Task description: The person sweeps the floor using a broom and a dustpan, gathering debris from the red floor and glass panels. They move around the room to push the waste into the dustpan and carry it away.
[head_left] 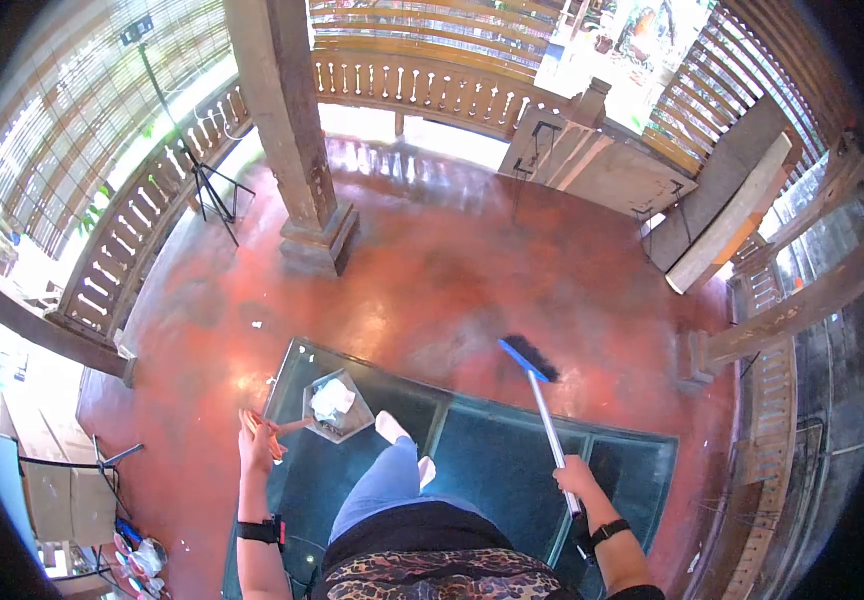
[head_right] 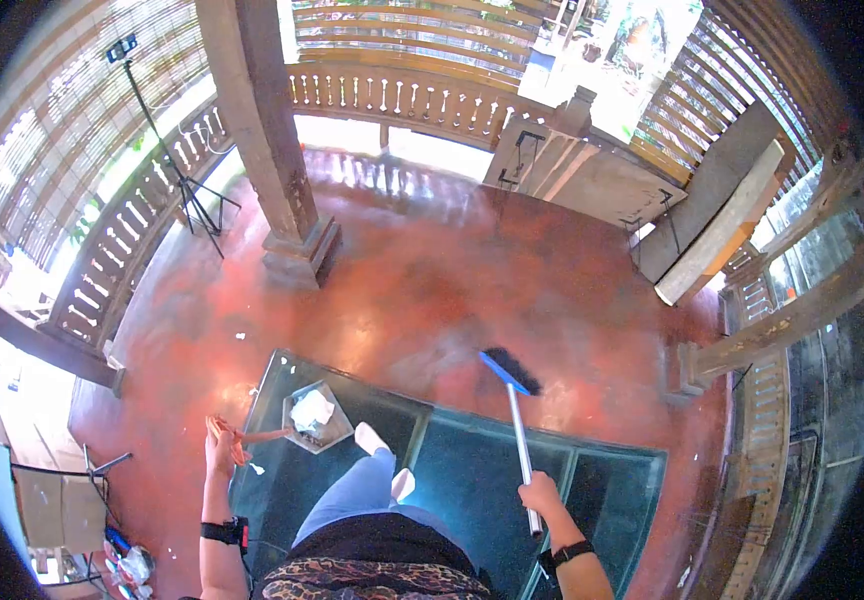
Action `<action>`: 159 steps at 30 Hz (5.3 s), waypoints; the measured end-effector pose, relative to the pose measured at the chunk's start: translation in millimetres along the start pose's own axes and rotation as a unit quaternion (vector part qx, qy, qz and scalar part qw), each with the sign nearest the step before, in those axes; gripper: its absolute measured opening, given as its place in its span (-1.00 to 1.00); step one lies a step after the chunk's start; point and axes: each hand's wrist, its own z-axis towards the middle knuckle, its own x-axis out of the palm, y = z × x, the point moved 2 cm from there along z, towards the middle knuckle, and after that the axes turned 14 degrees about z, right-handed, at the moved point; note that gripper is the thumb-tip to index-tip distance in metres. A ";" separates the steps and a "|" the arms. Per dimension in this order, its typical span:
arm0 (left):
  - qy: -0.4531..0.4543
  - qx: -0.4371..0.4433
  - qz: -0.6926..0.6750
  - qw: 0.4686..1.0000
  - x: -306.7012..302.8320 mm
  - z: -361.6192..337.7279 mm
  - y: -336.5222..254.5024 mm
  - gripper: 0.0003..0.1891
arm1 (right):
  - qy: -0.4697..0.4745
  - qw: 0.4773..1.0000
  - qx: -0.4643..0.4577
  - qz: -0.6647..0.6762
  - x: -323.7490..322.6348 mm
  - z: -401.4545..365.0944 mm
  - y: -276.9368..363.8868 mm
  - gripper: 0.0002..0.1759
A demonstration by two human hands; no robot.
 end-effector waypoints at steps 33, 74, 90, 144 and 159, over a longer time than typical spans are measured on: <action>0.113 0.006 0.010 0.994 -62.9 108.6 -7.8 -0.76 | -0.006 0.973 0.043 0.227 154.0 -69.8 104.0 -0.91; -0.116 -0.013 -0.115 0.986 -252.0 112.7 64.4 -0.75 | 0.185 0.964 -0.017 0.188 324.7 32.9 323.2 -0.85; -0.203 -0.060 -0.037 0.977 -250.4 126.9 44.8 -0.79 | 0.409 0.873 0.082 0.251 323.7 59.6 466.7 -0.95; -0.328 -0.163 -0.010 0.930 -416.5 50.9 199.5 -0.82 | 0.383 0.896 -0.175 -0.142 440.4 -61.2 503.7 -0.90; -0.270 -0.186 0.108 0.939 -440.6 60.8 207.3 -0.68 | 0.406 0.882 -0.158 -0.182 550.3 -107.6 435.7 -0.84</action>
